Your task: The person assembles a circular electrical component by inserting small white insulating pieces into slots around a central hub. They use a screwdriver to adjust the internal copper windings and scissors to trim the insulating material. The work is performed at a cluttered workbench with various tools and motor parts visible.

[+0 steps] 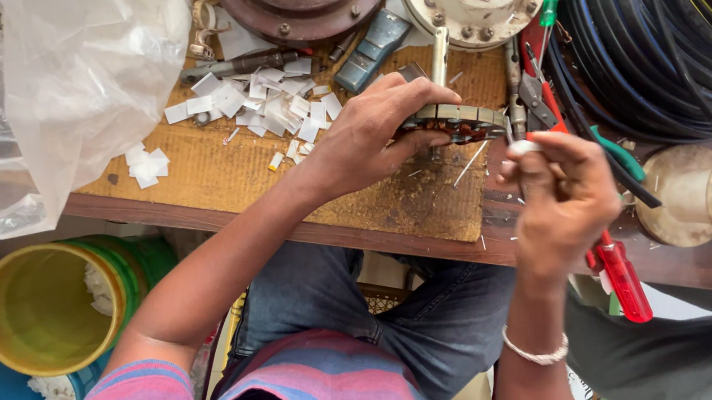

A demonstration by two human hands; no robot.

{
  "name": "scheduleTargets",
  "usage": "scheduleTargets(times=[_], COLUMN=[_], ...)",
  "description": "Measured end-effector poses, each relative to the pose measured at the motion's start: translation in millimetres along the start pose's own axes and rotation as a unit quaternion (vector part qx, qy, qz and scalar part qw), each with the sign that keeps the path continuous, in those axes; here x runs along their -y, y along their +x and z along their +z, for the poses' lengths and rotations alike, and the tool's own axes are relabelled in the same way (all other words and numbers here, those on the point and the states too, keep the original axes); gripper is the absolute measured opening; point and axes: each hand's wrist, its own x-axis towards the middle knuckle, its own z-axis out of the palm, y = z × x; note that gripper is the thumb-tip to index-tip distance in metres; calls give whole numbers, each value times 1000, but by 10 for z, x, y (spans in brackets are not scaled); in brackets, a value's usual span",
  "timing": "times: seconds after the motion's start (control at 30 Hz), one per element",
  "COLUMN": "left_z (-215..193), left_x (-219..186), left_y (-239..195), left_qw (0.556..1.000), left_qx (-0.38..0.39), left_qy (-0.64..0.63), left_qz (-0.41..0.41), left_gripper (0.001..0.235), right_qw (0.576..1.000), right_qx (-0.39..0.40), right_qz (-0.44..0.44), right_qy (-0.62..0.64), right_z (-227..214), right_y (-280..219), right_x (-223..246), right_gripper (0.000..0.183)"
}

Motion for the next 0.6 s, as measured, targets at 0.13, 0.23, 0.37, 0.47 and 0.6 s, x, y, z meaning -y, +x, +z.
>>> scheduleTargets(times=[0.13, 0.23, 0.37, 0.47, 0.6], left_z=[-21, -50, -59, -68, -74], left_x=[-7, 4, 38, 68, 95], left_y=[-4, -14, -41, -46, -59], left_qw=[1000, 1000, 999, 999, 998], left_qx=[3, -1, -5, -10, -2], left_qy=[-4, -11, -36, -47, -53], left_qz=[-8, -16, -18, -9, -17], left_gripper=[41, 41, 40, 39, 38], right_qw=[959, 936, 906, 879, 875], right_qx=[-11, -34, -52, -60, -41], right_qz=[-201, -278, -334, -368, -368], right_qy=[-199, -214, -254, -297, -313], right_z=[212, 340, 408, 422, 409], right_y=[-21, 20, 17, 8, 21], right_x=[-22, -42, -57, -56, -65], right_gripper=[9, 12, 17, 18, 18])
